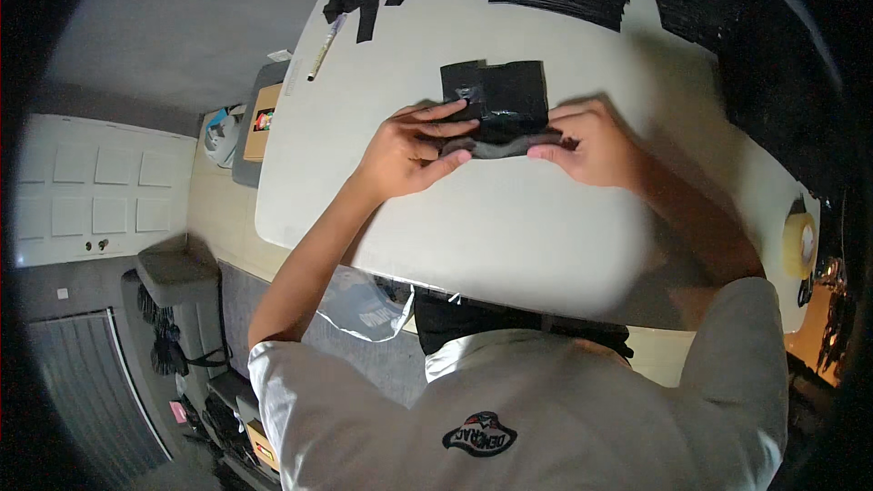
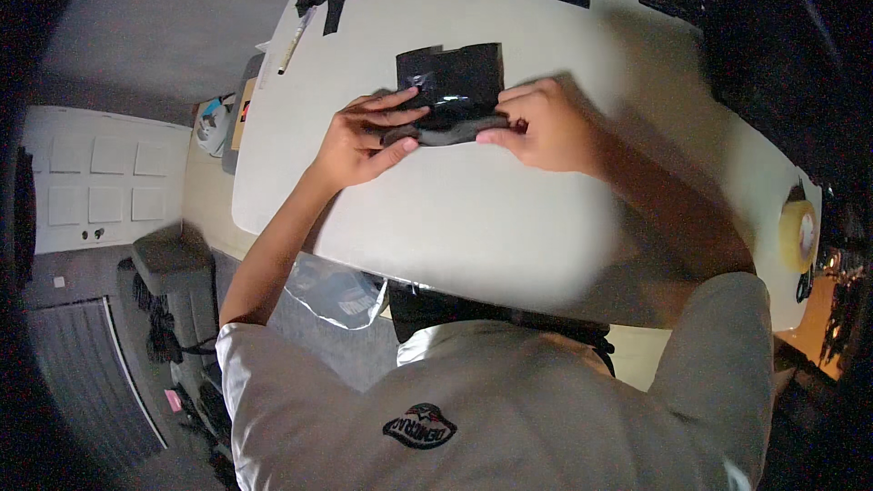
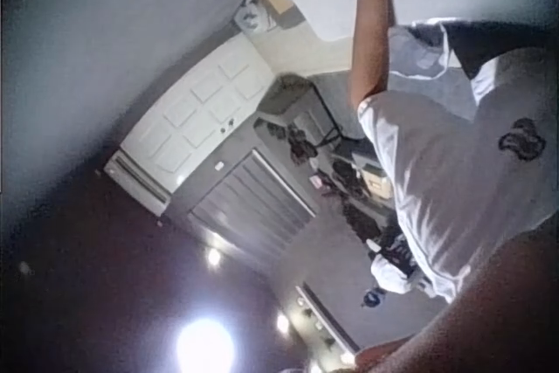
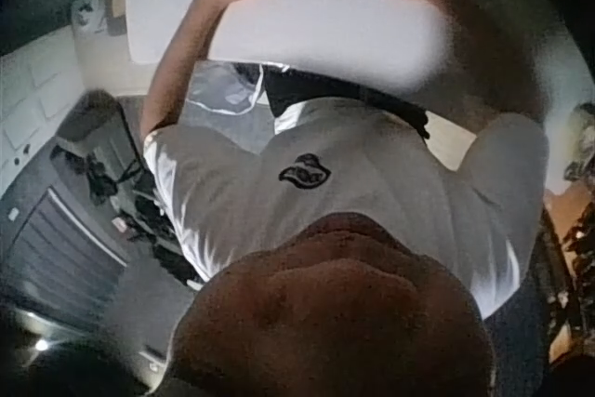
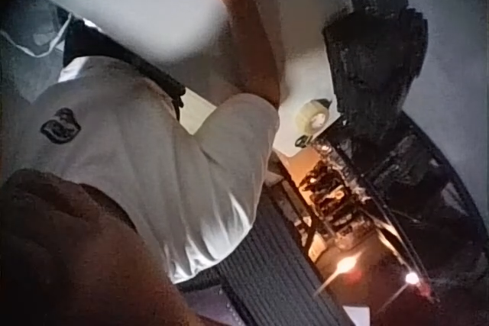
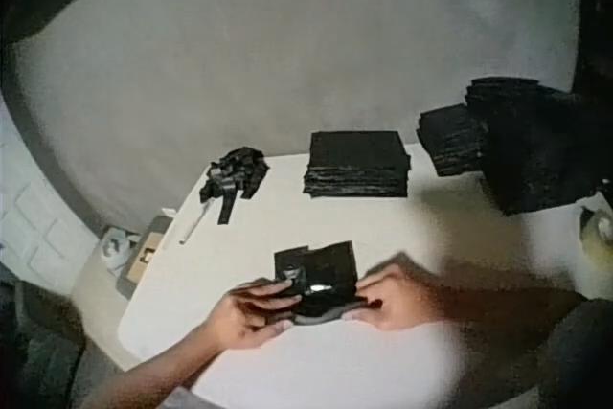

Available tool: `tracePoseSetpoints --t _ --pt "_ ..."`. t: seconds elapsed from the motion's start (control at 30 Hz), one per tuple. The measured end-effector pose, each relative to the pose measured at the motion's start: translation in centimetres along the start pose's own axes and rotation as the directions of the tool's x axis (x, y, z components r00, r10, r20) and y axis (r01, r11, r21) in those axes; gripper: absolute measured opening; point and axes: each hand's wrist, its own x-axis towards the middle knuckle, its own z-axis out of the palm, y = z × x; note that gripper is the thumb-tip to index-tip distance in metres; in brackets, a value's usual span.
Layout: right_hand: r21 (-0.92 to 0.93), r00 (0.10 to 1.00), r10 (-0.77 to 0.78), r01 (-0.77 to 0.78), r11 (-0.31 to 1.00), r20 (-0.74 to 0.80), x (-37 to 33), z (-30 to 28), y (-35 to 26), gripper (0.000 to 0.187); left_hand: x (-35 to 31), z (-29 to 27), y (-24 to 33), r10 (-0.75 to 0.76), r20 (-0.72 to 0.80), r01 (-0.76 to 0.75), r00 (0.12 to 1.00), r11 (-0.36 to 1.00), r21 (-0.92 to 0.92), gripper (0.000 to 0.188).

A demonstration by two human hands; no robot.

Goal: The recorder is packing small electronic components into black padded mailers and sealing them.

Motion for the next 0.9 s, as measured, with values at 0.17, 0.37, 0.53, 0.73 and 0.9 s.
tracePoseSetpoints --t 0.17,0.37,0.53,0.73,0.9 --pt "0.102 0.985 0.163 -0.168 0.98 0.062 0.7 -0.4 0.7 0.028 0.3 0.1 0.4 -0.098 -0.075 0.099 0.992 0.995 0.006 0.026" --pt "-0.062 0.988 0.146 -0.144 0.988 0.04 0.8 -1.1 0.1 0.027 0.8 0.3 0.1 -0.175 0.004 0.173 0.985 0.979 0.108 0.03" --pt "0.023 0.982 0.188 -0.188 0.982 0.034 0.9 -0.5 1.0 0.024 0.3 0.6 -0.5 -0.114 -0.065 0.122 0.991 0.984 0.131 0.03" --pt "-0.002 0.984 0.174 -0.174 0.985 -0.046 1.1 -0.2 1.0 0.018 0.8 0.4 0.1 -0.084 -0.308 0.159 0.948 0.961 0.226 0.02" --pt "0.157 0.963 0.255 -0.24 0.958 -0.087 1.4 -0.4 -0.4 0.044 0.6 0.8 -0.7 -0.13 -0.339 0.165 0.932 0.983 0.078 0.016"
